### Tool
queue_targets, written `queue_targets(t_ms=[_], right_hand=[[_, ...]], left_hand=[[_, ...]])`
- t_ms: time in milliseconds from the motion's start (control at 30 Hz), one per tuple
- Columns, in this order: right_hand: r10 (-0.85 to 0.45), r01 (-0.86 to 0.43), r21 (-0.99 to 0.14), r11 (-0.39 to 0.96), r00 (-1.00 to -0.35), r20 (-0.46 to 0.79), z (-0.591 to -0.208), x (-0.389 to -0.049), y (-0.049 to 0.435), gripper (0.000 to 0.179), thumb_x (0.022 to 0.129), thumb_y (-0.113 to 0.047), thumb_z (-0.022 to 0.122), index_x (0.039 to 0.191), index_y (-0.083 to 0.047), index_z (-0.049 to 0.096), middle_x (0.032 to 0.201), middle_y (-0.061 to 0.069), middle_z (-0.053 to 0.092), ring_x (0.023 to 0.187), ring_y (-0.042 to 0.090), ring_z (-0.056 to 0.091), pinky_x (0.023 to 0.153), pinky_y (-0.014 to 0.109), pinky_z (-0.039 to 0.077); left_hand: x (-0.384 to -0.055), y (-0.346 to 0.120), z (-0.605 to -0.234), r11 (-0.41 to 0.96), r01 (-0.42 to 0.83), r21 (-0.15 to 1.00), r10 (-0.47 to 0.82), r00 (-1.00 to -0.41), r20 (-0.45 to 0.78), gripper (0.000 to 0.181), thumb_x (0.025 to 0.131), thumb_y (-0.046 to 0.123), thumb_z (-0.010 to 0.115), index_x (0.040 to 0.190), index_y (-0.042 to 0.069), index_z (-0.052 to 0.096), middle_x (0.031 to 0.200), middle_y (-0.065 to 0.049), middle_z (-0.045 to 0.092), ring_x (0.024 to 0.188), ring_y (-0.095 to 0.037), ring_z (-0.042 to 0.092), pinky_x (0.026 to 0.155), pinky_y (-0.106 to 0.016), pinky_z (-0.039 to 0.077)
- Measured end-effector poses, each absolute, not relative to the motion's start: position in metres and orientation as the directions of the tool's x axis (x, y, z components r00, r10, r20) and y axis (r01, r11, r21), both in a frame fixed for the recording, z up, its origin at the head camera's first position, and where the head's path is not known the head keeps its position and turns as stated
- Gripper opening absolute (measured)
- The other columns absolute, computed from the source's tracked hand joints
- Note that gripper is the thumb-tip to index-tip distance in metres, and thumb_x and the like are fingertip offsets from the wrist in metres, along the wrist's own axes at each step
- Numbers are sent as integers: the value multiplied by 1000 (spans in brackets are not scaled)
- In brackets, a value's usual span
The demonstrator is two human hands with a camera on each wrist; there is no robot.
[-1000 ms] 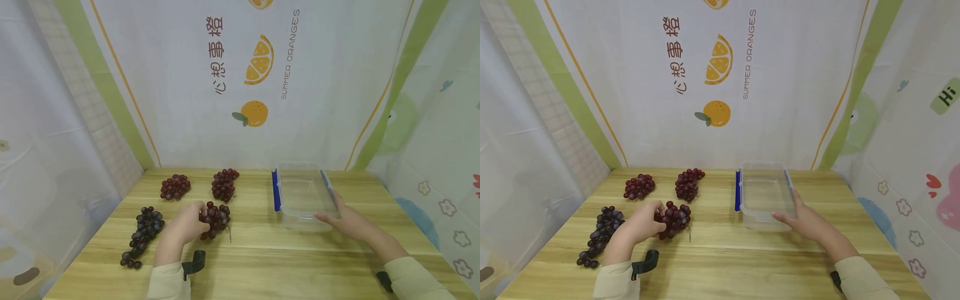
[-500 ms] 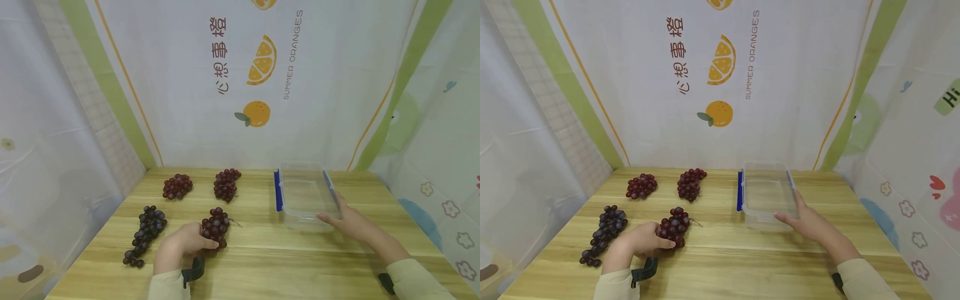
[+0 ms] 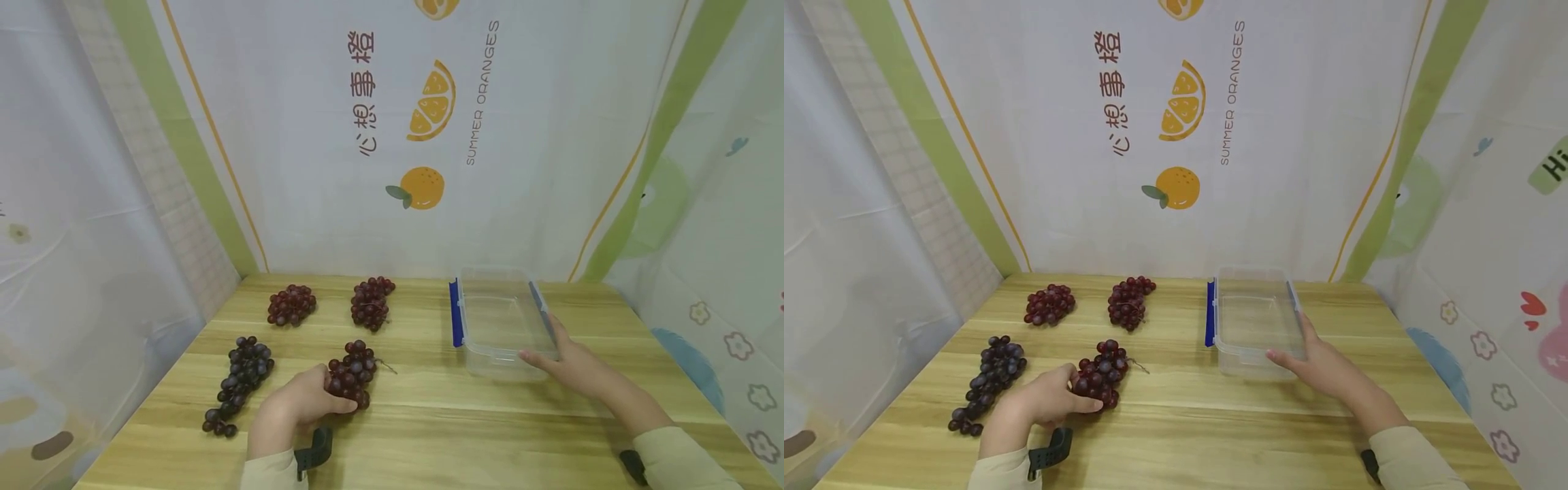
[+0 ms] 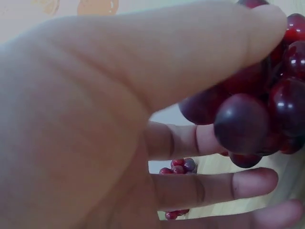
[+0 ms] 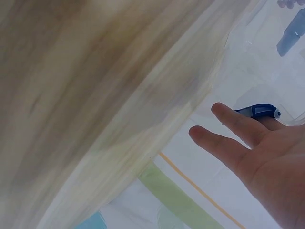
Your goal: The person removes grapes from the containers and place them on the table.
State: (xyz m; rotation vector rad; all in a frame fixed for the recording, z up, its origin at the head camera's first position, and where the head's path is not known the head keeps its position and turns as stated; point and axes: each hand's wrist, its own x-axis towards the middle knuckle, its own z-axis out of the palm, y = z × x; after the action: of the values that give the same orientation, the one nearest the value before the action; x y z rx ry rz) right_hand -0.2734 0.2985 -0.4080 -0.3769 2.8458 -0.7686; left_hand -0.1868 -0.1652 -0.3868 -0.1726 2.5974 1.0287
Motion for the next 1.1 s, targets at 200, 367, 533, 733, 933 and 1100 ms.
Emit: queue_targets(t_ms=[200, 367, 533, 733, 933, 1100], right_hand=[[-285, -201, -505, 839, -954, -94, -406, -275, 296, 118, 104, -67, 53, 165, 4, -19, 155, 56, 25, 138, 72, 41, 107, 79, 42], [-295, -204, -506, 838, -950, -106, -406, -279, 291, 120, 104, -69, 52, 165, 4, -20, 157, 55, 21, 139, 72, 40, 109, 79, 40], [-288, -198, -500, 843, -951, -110, -407, -279, 291, 119, 104, -68, 52, 165, 4, -20, 156, 55, 22, 138, 72, 42, 109, 79, 41], [-288, -200, -495, 845, -952, -106, -408, -278, 293, 119, 104, -68, 53, 165, 5, -19, 155, 55, 26, 135, 71, 46, 107, 78, 43], [-289, -210, -495, 843, -953, -88, -409, -276, 294, 118, 105, -65, 54, 165, 6, -18, 151, 56, 31, 133, 71, 49, 107, 77, 44], [-278, -205, -496, 844, -957, -77, -410, -275, 298, 117, 105, -64, 54, 164, 7, -18, 152, 55, 32, 134, 71, 48, 107, 77, 44]], left_hand=[[-188, -168, -391, 730, -207, 652, 34, -941, -338, 96, 90, 34, 88, 155, -16, 39, 156, -37, 48, 145, -54, 48, 113, -64, 48], [-188, -171, -393, 747, -200, 634, 19, -947, -322, 100, 91, 40, 85, 157, -17, 35, 160, -39, 41, 149, -57, 42, 116, -66, 44], [-191, -170, -396, 739, -177, 650, 33, -954, -297, 98, 92, 40, 84, 156, -18, 36, 154, -38, 49, 139, -54, 54, 111, -62, 50], [-195, -166, -401, 659, -209, 722, 32, -952, -306, 73, 94, 29, 84, 146, -10, 50, 107, -15, 74, 66, -25, 72, 67, -38, 62], [-193, -165, -399, 676, -196, 711, 56, -948, -315, 83, 92, 26, 86, 153, -11, 44, 131, -27, 69, 63, -25, 72, 80, -42, 63], [-193, -168, -394, 674, -202, 710, 68, -941, -332, 100, 92, 29, 86, 159, -17, 28, 151, -38, 52, 71, -25, 75, 98, -51, 60]])
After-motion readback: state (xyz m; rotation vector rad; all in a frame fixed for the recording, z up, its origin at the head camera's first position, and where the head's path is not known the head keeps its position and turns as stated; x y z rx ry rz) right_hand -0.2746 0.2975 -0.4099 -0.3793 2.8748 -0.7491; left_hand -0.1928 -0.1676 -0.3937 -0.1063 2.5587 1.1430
